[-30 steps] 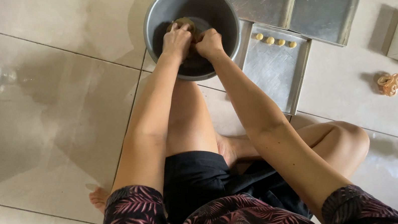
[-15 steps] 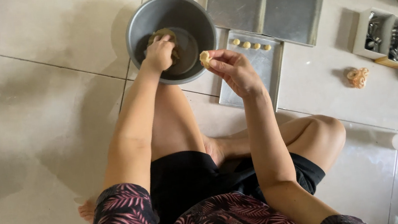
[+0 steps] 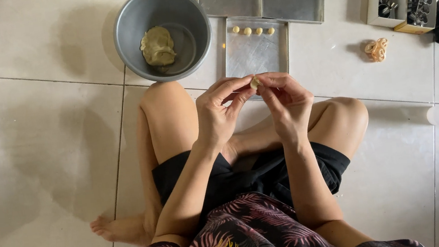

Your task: Shaping small dough balls from a larger mass and arranging them on a baking sheet.

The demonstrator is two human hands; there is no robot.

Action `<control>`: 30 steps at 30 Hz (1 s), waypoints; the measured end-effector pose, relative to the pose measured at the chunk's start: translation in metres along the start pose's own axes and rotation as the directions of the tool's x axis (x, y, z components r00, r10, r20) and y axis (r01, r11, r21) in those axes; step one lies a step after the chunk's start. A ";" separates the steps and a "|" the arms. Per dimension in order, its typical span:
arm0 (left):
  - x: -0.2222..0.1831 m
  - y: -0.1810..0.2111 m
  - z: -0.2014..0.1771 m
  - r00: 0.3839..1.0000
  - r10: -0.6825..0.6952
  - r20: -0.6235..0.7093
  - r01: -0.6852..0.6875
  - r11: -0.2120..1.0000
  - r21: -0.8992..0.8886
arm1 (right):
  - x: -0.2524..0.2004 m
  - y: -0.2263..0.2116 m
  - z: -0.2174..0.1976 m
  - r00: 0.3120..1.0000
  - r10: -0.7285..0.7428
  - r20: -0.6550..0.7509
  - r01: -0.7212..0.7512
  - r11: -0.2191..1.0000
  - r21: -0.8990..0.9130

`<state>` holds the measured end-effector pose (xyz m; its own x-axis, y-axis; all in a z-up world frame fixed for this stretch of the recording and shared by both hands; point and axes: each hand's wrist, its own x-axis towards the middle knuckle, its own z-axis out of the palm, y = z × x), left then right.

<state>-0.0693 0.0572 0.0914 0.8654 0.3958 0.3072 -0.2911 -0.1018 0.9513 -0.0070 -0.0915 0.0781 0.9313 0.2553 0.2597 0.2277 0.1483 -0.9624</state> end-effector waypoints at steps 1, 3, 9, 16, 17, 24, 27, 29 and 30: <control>-0.003 0.005 0.002 0.996 0.061 -0.061 -0.059 0.998 0.034 | -0.005 -0.007 0.000 0.997 -0.070 0.035 0.070 0.997 -0.020; -0.009 0.013 0.007 0.985 0.126 -0.117 -0.118 0.990 0.073 | -0.015 -0.018 0.001 0.988 -0.140 0.068 0.143 0.989 -0.037; -0.023 0.028 0.023 0.927 0.349 -0.135 -0.314 0.921 0.229 | -0.030 -0.036 -0.003 0.972 -0.234 -0.014 0.228 0.956 -0.185; -0.036 0.042 0.025 0.994 0.066 -0.089 -0.073 0.994 -0.081 | -0.036 -0.037 -0.012 0.986 -0.123 -0.112 0.121 0.992 -0.031; -0.037 0.039 0.027 0.994 0.037 -0.101 -0.046 0.995 -0.090 | -0.040 -0.035 -0.012 0.986 -0.145 -0.080 0.140 0.988 -0.070; -0.039 0.022 0.024 0.998 -0.050 -0.043 0.039 0.971 -0.237 | -0.040 -0.039 -0.026 0.975 -0.219 -0.022 0.216 0.971 -0.102; -0.045 0.013 0.024 0.984 -0.154 0.095 0.180 0.873 -0.453 | -0.041 -0.035 -0.039 0.998 -0.047 0.030 0.042 0.990 0.138; -0.050 0.006 0.024 0.960 -0.193 0.203 0.277 0.764 -0.583 | -0.037 -0.045 -0.035 0.995 0.004 0.104 -0.045 0.917 0.395; -0.049 0.007 0.026 0.960 -0.193 0.204 0.278 0.763 -0.584 | -0.037 -0.044 -0.036 0.995 0.004 0.103 -0.044 0.918 0.394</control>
<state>-0.1032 0.0137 0.0836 0.9700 0.2130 0.1170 -0.2200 0.5650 0.7953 -0.0415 -0.1423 0.1080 0.8982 0.3526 0.2626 0.0555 0.5016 -0.8633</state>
